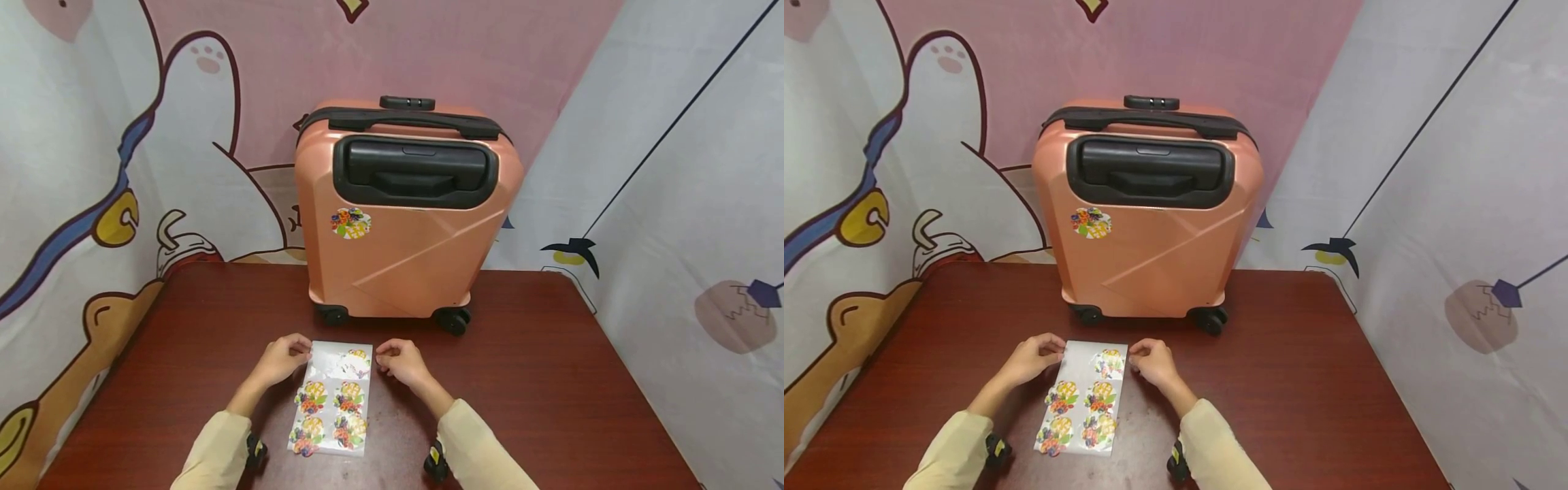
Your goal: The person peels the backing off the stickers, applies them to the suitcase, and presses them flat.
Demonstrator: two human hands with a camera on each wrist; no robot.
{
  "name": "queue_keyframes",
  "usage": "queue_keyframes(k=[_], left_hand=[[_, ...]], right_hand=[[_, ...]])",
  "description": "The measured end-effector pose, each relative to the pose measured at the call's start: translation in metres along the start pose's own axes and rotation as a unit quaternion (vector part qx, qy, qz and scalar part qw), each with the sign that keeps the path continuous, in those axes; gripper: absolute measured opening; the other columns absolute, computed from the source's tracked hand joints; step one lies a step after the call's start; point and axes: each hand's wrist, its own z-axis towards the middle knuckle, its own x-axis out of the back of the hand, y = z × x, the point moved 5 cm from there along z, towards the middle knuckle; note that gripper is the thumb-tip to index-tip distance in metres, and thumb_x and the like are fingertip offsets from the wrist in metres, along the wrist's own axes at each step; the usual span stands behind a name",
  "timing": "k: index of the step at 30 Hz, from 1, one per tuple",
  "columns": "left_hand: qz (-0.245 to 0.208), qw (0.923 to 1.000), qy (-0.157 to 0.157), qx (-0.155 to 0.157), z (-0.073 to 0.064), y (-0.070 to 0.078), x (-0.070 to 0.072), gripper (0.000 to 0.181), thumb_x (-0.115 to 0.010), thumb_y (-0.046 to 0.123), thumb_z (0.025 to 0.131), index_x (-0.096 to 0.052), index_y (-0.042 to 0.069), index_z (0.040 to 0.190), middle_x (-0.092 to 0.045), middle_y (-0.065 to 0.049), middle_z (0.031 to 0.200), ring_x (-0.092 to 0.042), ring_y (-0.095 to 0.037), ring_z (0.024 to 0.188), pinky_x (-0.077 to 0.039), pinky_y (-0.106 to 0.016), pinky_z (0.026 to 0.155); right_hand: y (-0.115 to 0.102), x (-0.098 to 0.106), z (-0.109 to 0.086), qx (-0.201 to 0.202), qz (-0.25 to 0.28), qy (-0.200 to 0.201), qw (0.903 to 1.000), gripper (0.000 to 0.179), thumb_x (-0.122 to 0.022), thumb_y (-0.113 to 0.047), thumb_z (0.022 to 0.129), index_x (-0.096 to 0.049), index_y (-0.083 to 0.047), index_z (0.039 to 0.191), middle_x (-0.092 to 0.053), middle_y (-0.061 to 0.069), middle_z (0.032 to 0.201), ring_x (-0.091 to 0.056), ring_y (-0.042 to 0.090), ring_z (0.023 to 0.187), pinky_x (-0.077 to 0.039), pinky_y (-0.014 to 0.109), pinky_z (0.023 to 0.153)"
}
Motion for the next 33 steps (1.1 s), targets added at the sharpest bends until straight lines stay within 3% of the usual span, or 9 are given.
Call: queue_keyframes(k=[10, 20, 28, 33], left_hand=[[0.002, 0.9998, 0.02, 0.006, -0.002, -0.001, 0.0, 0.01, -0.065, -0.001, 0.079, -0.062, 0.0, 0.088, -0.064, -0.009, 0.082, -0.06, -0.025, 0.078, -0.046, -0.028, 0.059], [0.008, 0.9997, 0.019, 0.008, 0.0, -0.004, -0.002, 0.009, -0.065, 0.001, 0.08, -0.062, 0.001, 0.088, -0.064, -0.007, 0.081, -0.06, -0.023, 0.077, -0.046, -0.029, 0.06], [0.005, 0.9998, 0.016, 0.007, 0.001, -0.005, -0.003, 0.009, -0.064, 0.001, 0.081, -0.062, 0.001, 0.09, -0.064, -0.007, 0.081, -0.061, -0.023, 0.077, -0.047, -0.029, 0.061], [0.003, 0.9997, 0.021, 0.008, 0.0, -0.005, -0.003, 0.009, -0.064, 0.001, 0.081, -0.062, 0.001, 0.089, -0.064, -0.007, 0.081, -0.061, -0.023, 0.078, -0.048, -0.032, 0.065]], right_hand=[[0.005, -0.006, 0.001, 0.004, 0.04, -0.003, 0.9992, 0.015, -0.06, 0.005, 0.083, -0.06, 0.013, 0.095, -0.063, 0.018, 0.076, -0.06, 0.023, 0.062, -0.052, 0.036, 0.057], [-0.025, -0.009, -0.013, 0.017, 0.046, 0.0, 0.9988, 0.017, -0.054, 0.01, 0.084, -0.055, 0.02, 0.097, -0.058, 0.034, 0.085, -0.057, 0.046, 0.072, -0.05, 0.05, 0.062], [0.002, -0.014, 0.004, 0.018, 0.044, 0.01, 0.9988, 0.016, -0.059, 0.005, 0.083, -0.059, 0.013, 0.097, -0.062, 0.019, 0.078, -0.059, 0.027, 0.065, -0.051, 0.036, 0.055], [0.007, -0.016, 0.006, 0.016, 0.044, 0.015, 0.9988, 0.017, -0.058, 0.006, 0.082, -0.059, 0.012, 0.097, -0.062, 0.018, 0.081, -0.059, 0.024, 0.065, -0.051, 0.034, 0.055]])
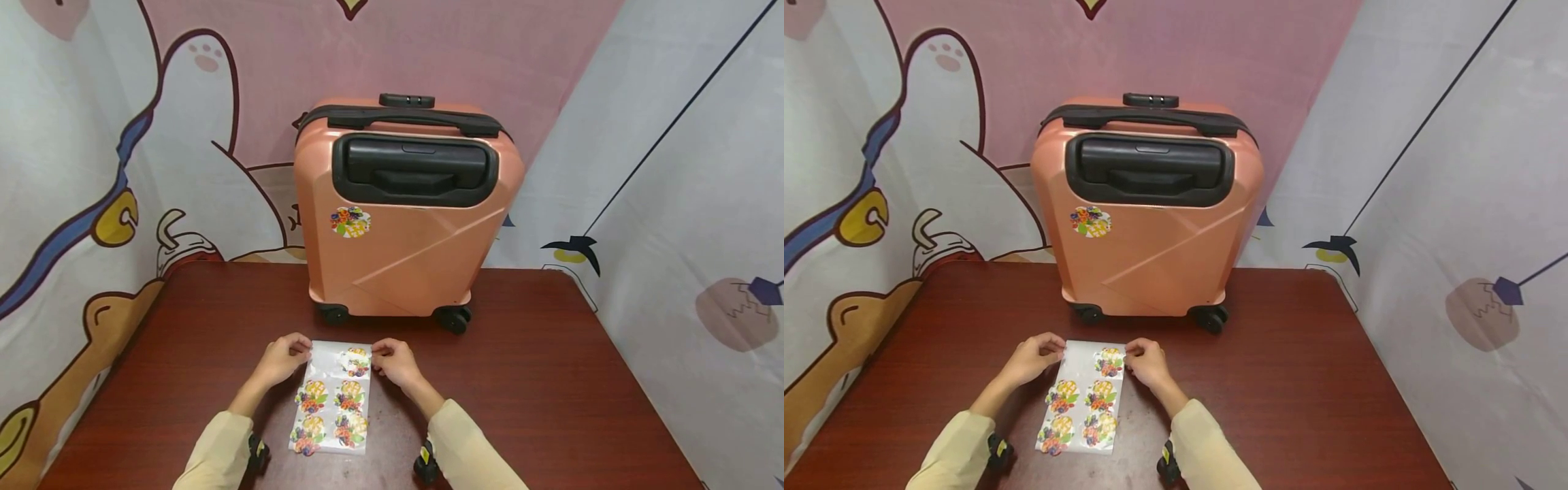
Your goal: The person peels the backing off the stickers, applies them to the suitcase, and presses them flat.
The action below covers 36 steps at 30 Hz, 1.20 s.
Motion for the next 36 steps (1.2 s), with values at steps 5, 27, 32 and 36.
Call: queue_keyframes(k=[5, 27, 32, 36], left_hand=[[0.004, 1.0, 0.008, -0.001, -0.001, 0.0, 0.0, 0.009, -0.065, -0.001, 0.079, -0.063, 0.002, 0.088, -0.064, -0.007, 0.079, -0.061, -0.022, 0.075, -0.048, -0.034, 0.067], [-0.024, 0.9992, 0.025, -0.02, -0.001, 0.021, 0.007, 0.012, -0.068, -0.001, 0.078, -0.065, 0.001, 0.089, -0.062, -0.002, 0.076, -0.059, -0.016, 0.071, -0.046, -0.031, 0.065], [-0.025, 0.999, 0.026, -0.025, -0.002, 0.025, 0.007, 0.011, -0.068, -0.001, 0.078, -0.065, 0.001, 0.088, -0.062, -0.002, 0.075, -0.059, -0.016, 0.07, -0.047, -0.03, 0.065], [-0.029, 0.9989, 0.026, -0.027, -0.004, 0.026, 0.007, 0.011, -0.068, -0.001, 0.077, -0.065, 0.0, 0.088, -0.062, -0.002, 0.074, -0.059, -0.016, 0.07, -0.047, -0.029, 0.064]], right_hand=[[-0.012, 0.0, -0.005, 0.005, 0.011, 0.005, 0.9999, 0.017, -0.058, 0.01, 0.081, -0.058, 0.015, 0.097, -0.06, 0.025, 0.083, -0.059, 0.037, 0.069, -0.051, 0.043, 0.059], [-0.011, 0.004, 0.0, 0.031, -0.031, 0.064, 0.997, 0.017, -0.072, -0.003, 0.074, -0.067, 0.0, 0.09, -0.052, 0.001, 0.068, -0.05, 0.008, 0.054, -0.047, 0.025, 0.05], [-0.013, 0.003, -0.001, 0.035, -0.047, 0.059, 0.9965, 0.016, -0.072, -0.004, 0.074, -0.068, -0.001, 0.09, -0.049, 0.001, 0.067, -0.049, 0.008, 0.053, -0.046, 0.025, 0.049], [-0.016, 0.003, -0.002, 0.063, -0.052, 0.061, 0.9948, 0.015, -0.072, -0.003, 0.073, -0.068, -0.001, 0.087, -0.048, 0.001, 0.065, -0.047, 0.008, 0.052, -0.045, 0.026, 0.048]])
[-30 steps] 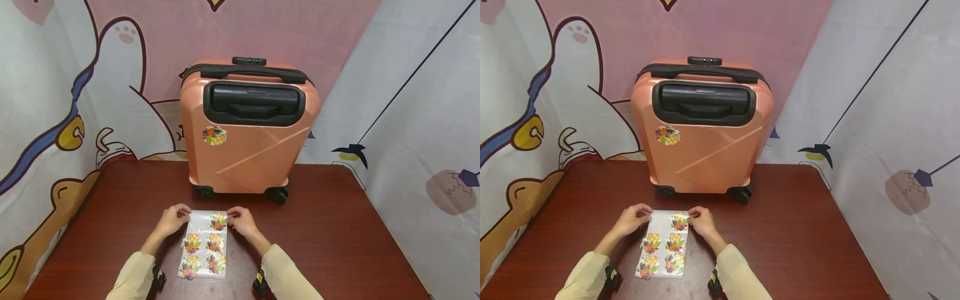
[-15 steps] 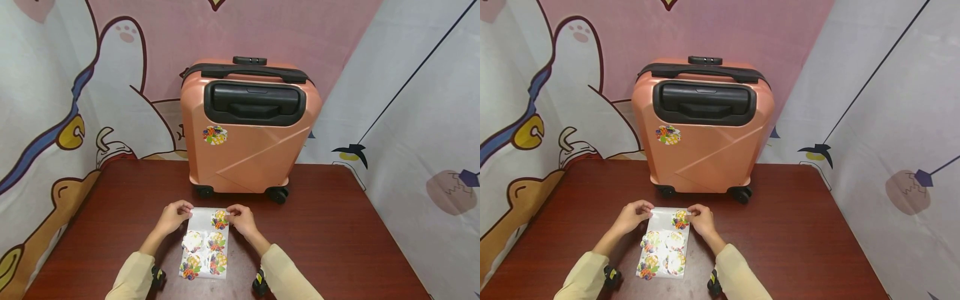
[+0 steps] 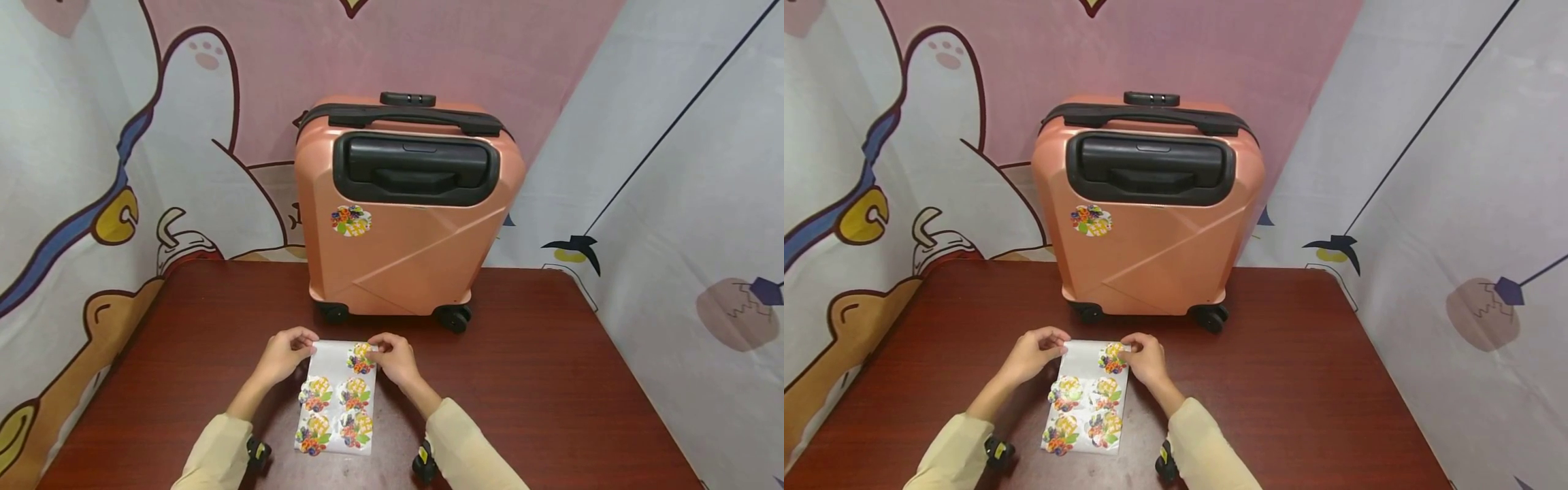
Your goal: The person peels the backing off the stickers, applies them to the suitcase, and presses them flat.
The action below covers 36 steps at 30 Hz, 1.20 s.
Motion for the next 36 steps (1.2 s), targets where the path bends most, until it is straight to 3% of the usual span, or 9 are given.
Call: queue_keyframes(k=[4, 18, 26, 36], left_hand=[[-0.003, 1.0, 0.001, -0.005, -0.0001, 0.0, -0.0001, 0.011, -0.068, -0.002, 0.077, -0.065, -0.001, 0.088, -0.061, -0.002, 0.074, -0.058, -0.016, 0.069, -0.047, -0.029, 0.064], [-0.003, 0.9999, 0.001, 0.012, 0.0006, -0.0025, -0.0032, 0.008, -0.067, -0.002, 0.079, -0.065, 0.003, 0.085, -0.06, -0.001, 0.074, -0.056, -0.014, 0.069, -0.045, -0.028, 0.064], [0.001, 1.0, 0.001, 0.008, 0.0013, -0.0022, -0.0033, 0.009, -0.066, -0.003, 0.079, -0.065, 0.003, 0.085, -0.06, -0.001, 0.074, -0.056, -0.014, 0.069, -0.045, -0.028, 0.062], [0.003, 1.0, -0.007, 0.006, 0.0039, -0.0043, -0.0024, 0.01, -0.065, -0.004, 0.08, -0.065, 0.003, 0.086, -0.06, -0.001, 0.075, -0.057, -0.015, 0.069, -0.045, -0.027, 0.06]], right_hand=[[0.0005, 0.0008, -0.0002, 0.041, -0.002, 0.005, 0.9991, 0.012, -0.072, -0.005, 0.073, -0.068, -0.003, 0.085, -0.048, -0.001, 0.064, -0.047, 0.009, 0.052, -0.044, 0.025, 0.046], [-0.0047, 0.0007, -0.0004, 0.004, -0.065, 0.009, 0.9978, 0.01, -0.073, -0.003, 0.072, -0.067, -0.005, 0.079, -0.052, 0.006, 0.078, -0.049, 0.011, 0.065, -0.044, 0.024, 0.055], [-0.0055, -0.0005, -0.0009, 0.014, -0.05, -0.009, 0.9986, 0.005, -0.071, -0.001, 0.074, -0.067, -0.004, 0.074, -0.06, 0.003, 0.062, -0.054, 0.02, 0.049, -0.043, 0.024, 0.044], [-0.0042, -0.0003, -0.0045, 0.013, -0.051, -0.044, 0.9976, 0.004, -0.07, -0.001, 0.076, -0.069, -0.005, 0.078, -0.063, 0.01, 0.065, -0.056, 0.031, 0.048, -0.042, 0.026, 0.036]])
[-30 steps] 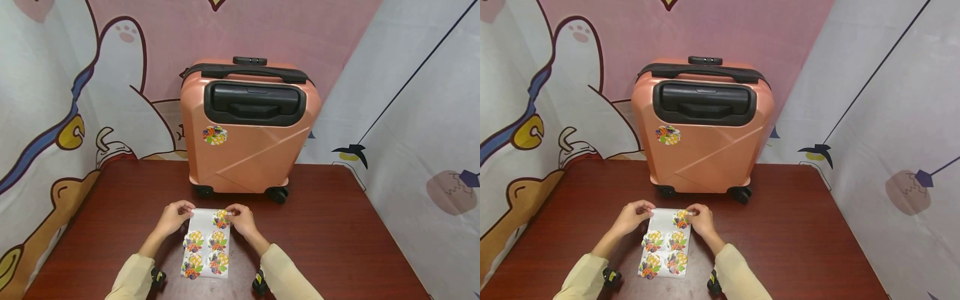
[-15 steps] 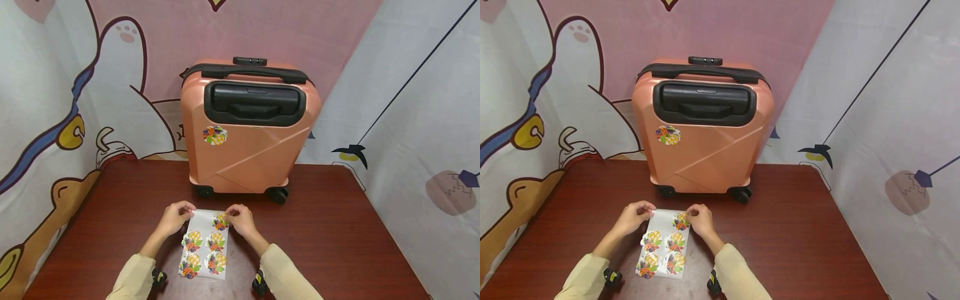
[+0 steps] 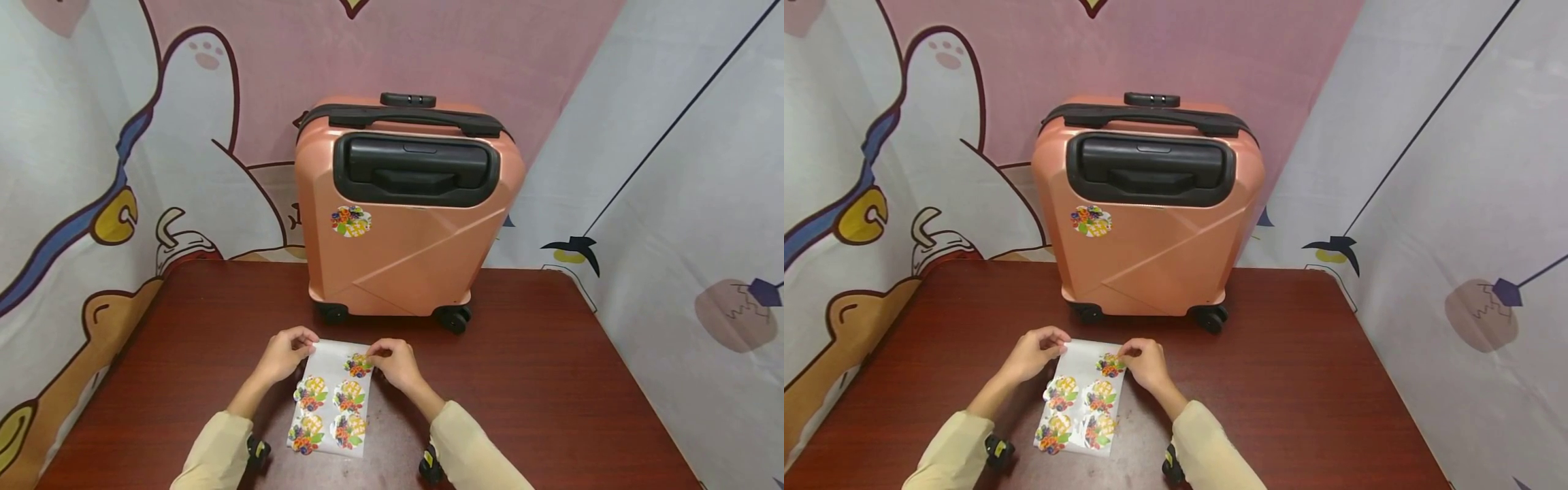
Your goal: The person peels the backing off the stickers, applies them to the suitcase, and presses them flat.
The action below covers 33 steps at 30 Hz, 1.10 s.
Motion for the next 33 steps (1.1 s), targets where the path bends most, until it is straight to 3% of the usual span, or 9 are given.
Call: queue_keyframes(k=[4, 9, 17, 25, 33], left_hand=[[0.004, 1.0, 0.004, 0.001, -0.001, 0.001, 0.002, 0.01, -0.064, -0.005, 0.079, -0.065, 0.003, 0.085, -0.061, -0.002, 0.075, -0.057, -0.015, 0.069, -0.044, -0.026, 0.059], [0.0, 1.0, 0.005, -0.001, -0.002, -0.001, 0.006, 0.009, -0.064, -0.005, 0.079, -0.064, 0.001, 0.086, -0.062, -0.006, 0.075, -0.057, -0.017, 0.068, -0.044, -0.025, 0.057], [-0.035, 0.9985, 0.013, -0.04, -0.005, -0.009, 0.007, 0.007, -0.063, -0.002, 0.08, -0.063, 0.002, 0.085, -0.059, -0.003, 0.073, -0.053, -0.013, 0.06, -0.043, -0.028, 0.043], [0.003, 0.9992, 0.006, 0.04, -0.004, -0.013, 0.009, 0.007, -0.063, -0.002, 0.081, -0.064, 0.001, 0.088, -0.063, -0.009, 0.08, -0.058, -0.02, 0.066, -0.045, -0.027, 0.048], [0.022, 0.9995, -0.001, 0.023, -0.002, -0.002, 0.006, 0.008, -0.064, 0.001, 0.081, -0.065, 0.001, 0.089, -0.064, -0.005, 0.08, -0.059, -0.016, 0.071, -0.046, -0.029, 0.061]], right_hand=[[0.0, 0.001, -0.002, 0.006, 0.001, -0.011, 0.9999, 0.004, -0.07, -0.002, 0.077, -0.069, -0.004, 0.081, -0.063, 0.013, 0.064, -0.056, 0.034, 0.049, -0.042, 0.026, 0.036], [-0.002, 0.003, -0.003, 0.018, 0.0, -0.016, 0.9997, 0.007, -0.069, 0.001, 0.076, -0.069, -0.005, 0.079, -0.064, 0.007, 0.068, -0.057, 0.033, 0.049, -0.043, 0.025, 0.037], [-0.001, 0.005, -0.006, 0.016, 0.003, -0.047, 0.9988, 0.008, -0.069, 0.002, 0.076, -0.069, -0.005, 0.08, -0.062, 0.004, 0.069, -0.058, 0.033, 0.053, -0.045, 0.027, 0.04], [-0.005, 0.007, -0.005, 0.023, 0.021, -0.056, 0.9979, 0.007, -0.066, 0.004, 0.078, -0.067, -0.002, 0.08, -0.063, 0.013, 0.068, -0.057, 0.037, 0.055, -0.047, 0.037, 0.042], [-0.012, 0.008, -0.001, 0.029, 0.034, -0.064, 0.997, 0.006, -0.064, 0.006, 0.077, -0.065, 0.0, 0.079, -0.059, 0.006, 0.066, -0.056, 0.041, 0.058, -0.046, 0.033, 0.042]])
